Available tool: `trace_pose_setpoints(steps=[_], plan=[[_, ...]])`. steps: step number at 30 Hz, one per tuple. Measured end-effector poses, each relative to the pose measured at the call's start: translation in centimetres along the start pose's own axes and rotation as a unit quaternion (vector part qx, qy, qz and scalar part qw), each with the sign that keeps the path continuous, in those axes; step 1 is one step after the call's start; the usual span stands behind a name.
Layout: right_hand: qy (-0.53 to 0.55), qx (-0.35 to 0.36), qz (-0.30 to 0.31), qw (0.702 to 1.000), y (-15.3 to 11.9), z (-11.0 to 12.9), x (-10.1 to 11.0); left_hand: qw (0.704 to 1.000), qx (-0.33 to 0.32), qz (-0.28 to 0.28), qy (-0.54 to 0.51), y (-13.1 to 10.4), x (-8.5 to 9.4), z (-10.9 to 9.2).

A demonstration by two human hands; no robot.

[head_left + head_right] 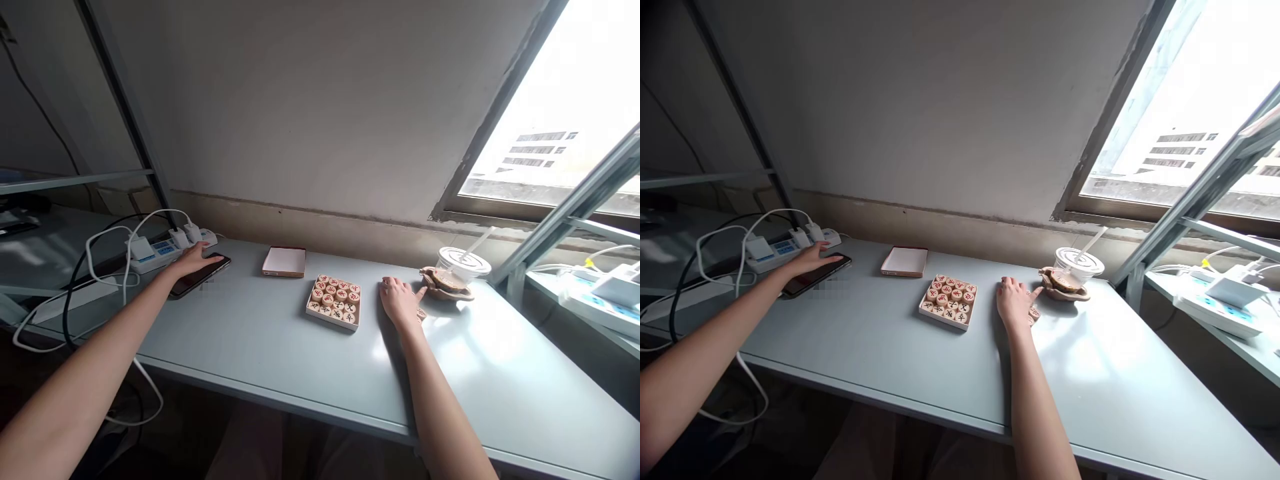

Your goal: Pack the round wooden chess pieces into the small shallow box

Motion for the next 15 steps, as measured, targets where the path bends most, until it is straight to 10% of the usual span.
trace_pose_setpoints(steps=[15], plan=[[0.019,0.006,0.033,0.999,-0.4,0.6,0.1,0.983,-0.061,0.119,0.122,1.2,-2.4,-0.9]])
Point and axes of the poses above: each hand's wrist, its own y-axis towards the middle knuckle, its own x-axis out of the back of the hand, z = x × y, the point moved 10 cm from there along y, towards the middle knuckle, and after that the axes turned 13 degrees about -x, right-handed, at the moved point
